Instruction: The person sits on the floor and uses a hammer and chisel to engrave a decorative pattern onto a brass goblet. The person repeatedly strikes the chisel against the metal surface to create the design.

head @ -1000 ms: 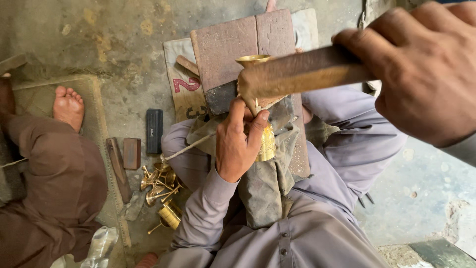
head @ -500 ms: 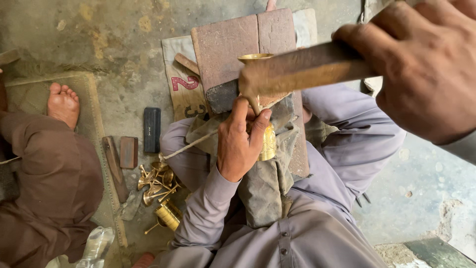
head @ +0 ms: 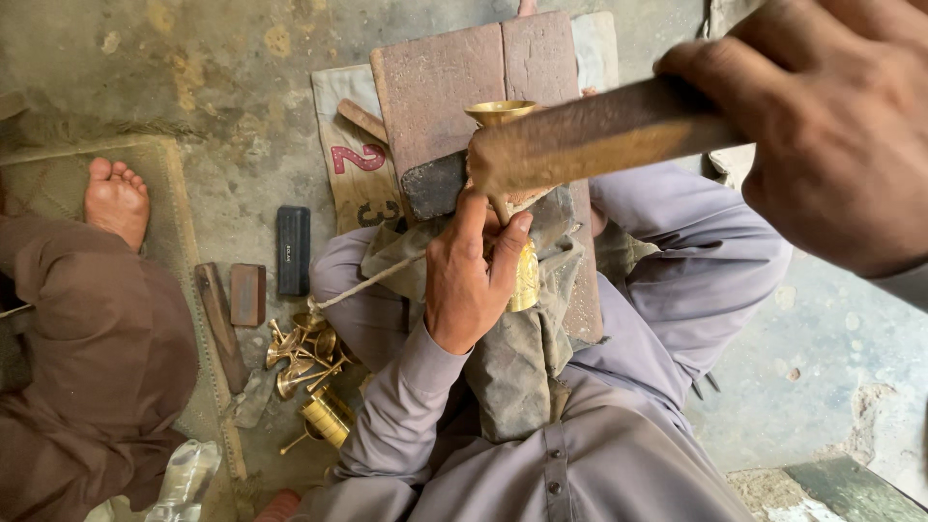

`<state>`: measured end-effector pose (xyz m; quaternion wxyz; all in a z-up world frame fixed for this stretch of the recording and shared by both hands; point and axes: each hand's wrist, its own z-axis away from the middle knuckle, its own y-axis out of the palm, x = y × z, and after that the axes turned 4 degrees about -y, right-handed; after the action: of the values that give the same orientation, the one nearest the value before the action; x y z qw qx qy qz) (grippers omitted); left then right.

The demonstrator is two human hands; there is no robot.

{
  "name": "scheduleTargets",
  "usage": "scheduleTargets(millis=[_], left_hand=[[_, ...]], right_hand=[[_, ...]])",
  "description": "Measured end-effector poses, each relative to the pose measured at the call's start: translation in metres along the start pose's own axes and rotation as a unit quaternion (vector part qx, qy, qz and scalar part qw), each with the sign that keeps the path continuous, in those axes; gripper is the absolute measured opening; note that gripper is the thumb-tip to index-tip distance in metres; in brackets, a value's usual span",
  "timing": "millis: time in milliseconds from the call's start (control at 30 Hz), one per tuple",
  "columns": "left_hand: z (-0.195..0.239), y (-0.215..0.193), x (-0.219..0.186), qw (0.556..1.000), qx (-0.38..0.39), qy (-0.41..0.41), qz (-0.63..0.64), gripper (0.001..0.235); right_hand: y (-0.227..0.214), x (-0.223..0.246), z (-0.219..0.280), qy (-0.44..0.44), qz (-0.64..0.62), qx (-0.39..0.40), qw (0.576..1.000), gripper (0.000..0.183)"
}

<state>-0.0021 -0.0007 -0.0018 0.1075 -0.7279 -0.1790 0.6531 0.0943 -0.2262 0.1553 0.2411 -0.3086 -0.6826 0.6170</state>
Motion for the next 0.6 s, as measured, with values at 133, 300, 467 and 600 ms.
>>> scheduleTargets(millis=[133,300,467,600], left_hand=[[0.000,-0.001,0.000,1.000,0.005,0.006,-0.008,0.026],[0.000,-0.001,0.000,1.000,0.009,0.016,-0.004,0.025],[0.000,-0.001,0.000,1.000,0.007,0.014,-0.004,0.024],[0.001,-0.002,-0.002,1.000,0.005,0.015,-0.011,0.022]], right_hand=[[-0.004,0.005,-0.003,0.075,-0.098,0.039,0.992,0.063],[-0.002,0.006,0.004,0.013,-0.005,-0.006,1.000,0.057],[0.004,0.003,0.008,0.034,-0.006,0.039,0.999,0.051],[0.004,0.005,0.004,0.039,-0.091,0.001,0.995,0.053]])
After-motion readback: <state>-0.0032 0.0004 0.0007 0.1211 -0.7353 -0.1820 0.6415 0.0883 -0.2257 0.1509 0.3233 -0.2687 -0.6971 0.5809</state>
